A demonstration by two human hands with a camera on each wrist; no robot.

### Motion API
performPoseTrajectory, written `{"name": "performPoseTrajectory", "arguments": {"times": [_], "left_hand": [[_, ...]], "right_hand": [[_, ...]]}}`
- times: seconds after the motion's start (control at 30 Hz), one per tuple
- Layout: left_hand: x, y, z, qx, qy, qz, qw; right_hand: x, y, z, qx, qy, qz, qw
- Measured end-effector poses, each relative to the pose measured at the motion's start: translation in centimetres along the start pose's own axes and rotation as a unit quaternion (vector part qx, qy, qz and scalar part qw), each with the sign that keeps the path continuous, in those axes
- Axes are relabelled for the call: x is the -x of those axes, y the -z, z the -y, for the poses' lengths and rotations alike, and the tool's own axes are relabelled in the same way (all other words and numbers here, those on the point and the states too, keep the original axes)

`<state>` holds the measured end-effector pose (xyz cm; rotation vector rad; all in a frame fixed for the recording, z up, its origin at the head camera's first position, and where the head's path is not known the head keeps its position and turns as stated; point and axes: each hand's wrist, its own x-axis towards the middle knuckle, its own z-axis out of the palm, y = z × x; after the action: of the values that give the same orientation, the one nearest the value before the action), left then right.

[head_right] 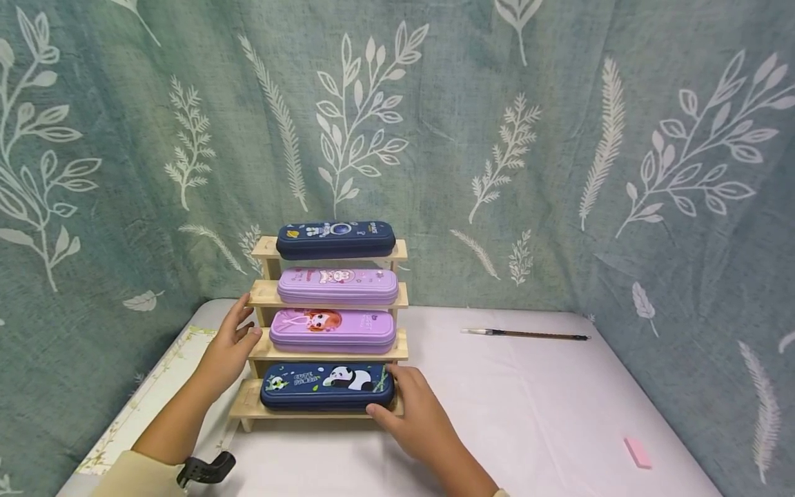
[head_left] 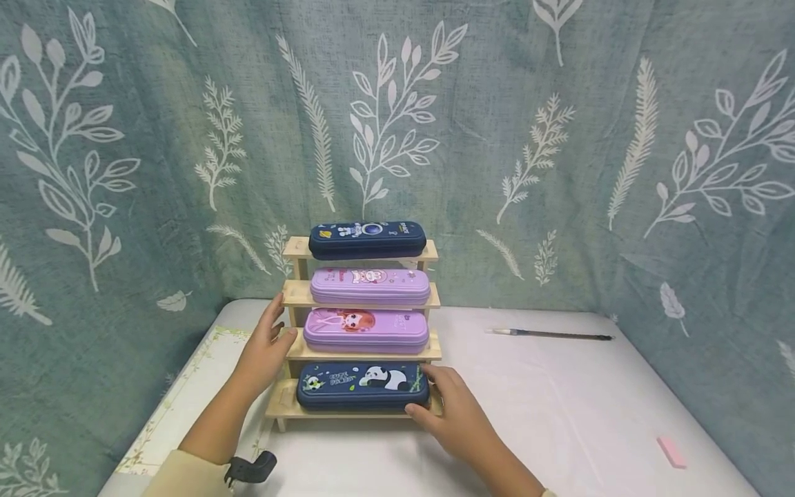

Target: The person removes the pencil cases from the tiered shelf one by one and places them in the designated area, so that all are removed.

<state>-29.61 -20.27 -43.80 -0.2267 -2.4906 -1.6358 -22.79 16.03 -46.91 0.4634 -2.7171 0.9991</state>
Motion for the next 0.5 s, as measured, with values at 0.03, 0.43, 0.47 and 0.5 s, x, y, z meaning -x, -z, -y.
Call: {"name": "performPoseTrajectory", "arguments": {"times": [0.03,0.43,0.47,0.5], "left_hand": [[0.0,-0.1,0.0,0.005,0.0,-0.001,1.0],[-0.3,-0.9,0.6,0.052,-0.01,-0.007,0.9986],[-0.3,-1.0,0.6,0.053,-0.009,-0.007,0.9985],[-0.3,-1.0,0.7,0.051,-0.008,-0.007,0.9986]], "right_hand": [[-0.1,-0.2,0.2,0.0,-0.005,-0.004,1.0],[-0.7,-1.3,1.0,-0.069,-0.072,0.001,0.995],[-0.7,-1.4,1.0,-0.069,-0.074,0.001,0.995],[-0.7,-1.4,0.9,-0.066,-0.077,0.002,0.995]]}}
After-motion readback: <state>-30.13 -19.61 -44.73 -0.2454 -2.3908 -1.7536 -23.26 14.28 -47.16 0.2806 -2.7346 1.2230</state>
